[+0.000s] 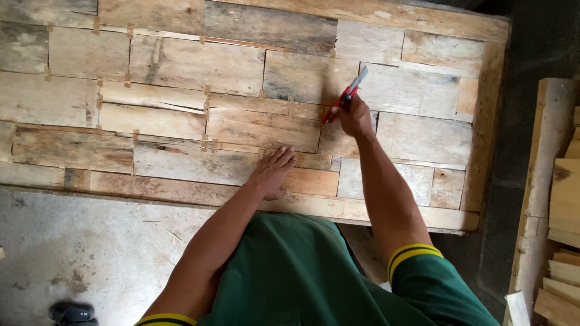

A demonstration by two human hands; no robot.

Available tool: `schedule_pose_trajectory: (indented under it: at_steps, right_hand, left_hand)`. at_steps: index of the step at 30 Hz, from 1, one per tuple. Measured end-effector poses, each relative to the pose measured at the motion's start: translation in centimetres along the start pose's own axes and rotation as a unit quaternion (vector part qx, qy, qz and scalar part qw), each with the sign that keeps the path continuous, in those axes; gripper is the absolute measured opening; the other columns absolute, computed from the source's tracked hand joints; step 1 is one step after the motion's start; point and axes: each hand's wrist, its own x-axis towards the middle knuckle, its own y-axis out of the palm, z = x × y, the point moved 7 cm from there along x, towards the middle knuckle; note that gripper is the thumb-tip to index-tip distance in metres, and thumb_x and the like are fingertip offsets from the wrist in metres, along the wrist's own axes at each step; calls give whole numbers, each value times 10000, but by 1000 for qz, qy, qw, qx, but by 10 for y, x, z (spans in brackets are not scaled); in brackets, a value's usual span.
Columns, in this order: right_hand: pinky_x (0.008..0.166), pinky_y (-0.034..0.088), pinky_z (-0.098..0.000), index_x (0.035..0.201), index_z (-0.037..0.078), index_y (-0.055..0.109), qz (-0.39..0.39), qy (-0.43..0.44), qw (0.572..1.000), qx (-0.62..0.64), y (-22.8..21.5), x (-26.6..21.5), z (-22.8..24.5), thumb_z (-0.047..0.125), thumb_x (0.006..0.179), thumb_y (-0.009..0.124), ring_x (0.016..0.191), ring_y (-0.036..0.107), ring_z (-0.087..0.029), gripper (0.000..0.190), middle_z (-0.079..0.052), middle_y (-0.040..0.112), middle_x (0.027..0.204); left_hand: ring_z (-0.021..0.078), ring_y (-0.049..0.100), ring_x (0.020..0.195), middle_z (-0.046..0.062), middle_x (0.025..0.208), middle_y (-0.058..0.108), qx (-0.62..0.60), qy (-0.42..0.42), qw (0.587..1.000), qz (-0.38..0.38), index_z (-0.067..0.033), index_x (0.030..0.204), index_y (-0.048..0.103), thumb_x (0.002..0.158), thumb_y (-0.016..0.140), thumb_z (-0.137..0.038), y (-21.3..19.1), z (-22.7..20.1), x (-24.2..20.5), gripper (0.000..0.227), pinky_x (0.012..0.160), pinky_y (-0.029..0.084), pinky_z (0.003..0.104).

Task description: Applying and trimming thin wood strips to a larger wooden panel using a utility knife and tape.

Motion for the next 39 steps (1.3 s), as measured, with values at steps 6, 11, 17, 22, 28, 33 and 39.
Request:
schedule_pose_trajectory:
  at_steps: [6,11,17,22,28,33,39]
  right_hand:
    - [606,631,-380,829,-28,575,90,-83,991,46,-3,16,-28,-10,1034,578,738,767,-271,206,-177,713,819]
    - [662,637,-324,923,24,523,-17,35,997,-65,5,7,-5,-5,955,630,758,766,-217,115,-148,738,823]
    - [670,607,-317,990,3,553,-58,8,990,-131,-4,11,-14,24,949,697,770,757,-186,151,-110,755,842]
    - [649,573,-322,1037,-3,564,-118,-30,985,-126,-13,10,-28,52,934,745,758,671,-153,216,-88,687,855]
    - [644,563,-324,983,21,572,-85,-17,979,-184,-11,10,-20,91,928,778,734,664,-134,224,-78,695,800]
    - [680,557,-314,1035,38,568,-59,-49,989,-129,-17,14,-45,72,930,770,780,615,-131,230,-86,646,864]
    - [706,631,-311,927,61,615,89,92,972,-196,1,23,-6,132,1039,600,776,757,-149,133,-79,752,855]
  left_hand:
    - [258,-19,1604,66,1745,-36,17,9,1000,-20,-132,1647,150,830,758,-408,0,1,-3,1055,1291,73,409]
    - [234,-30,1593,33,1734,-54,-13,-1,1000,-5,-150,1638,135,830,750,-427,3,0,-1,1052,1286,75,418]
    - [242,-25,1593,36,1735,-45,-14,5,1000,-16,-136,1638,152,830,743,-393,6,3,3,1034,1288,101,405]
    - [243,-16,1599,40,1736,-32,-25,-1,1000,-11,-120,1636,168,821,740,-370,0,-1,-2,1027,1289,100,388]
    - [255,-3,1599,56,1738,-6,-16,10,999,-43,-124,1635,193,811,751,-352,2,-1,-1,1021,1289,94,403]
    - [261,8,1595,55,1734,11,-25,5,999,-38,-114,1622,209,807,766,-404,-5,-3,-5,1028,1291,96,414]
    - [260,-11,1593,60,1730,-9,-54,11,998,-39,-112,1626,181,823,755,-389,5,2,1,1025,1287,70,411]
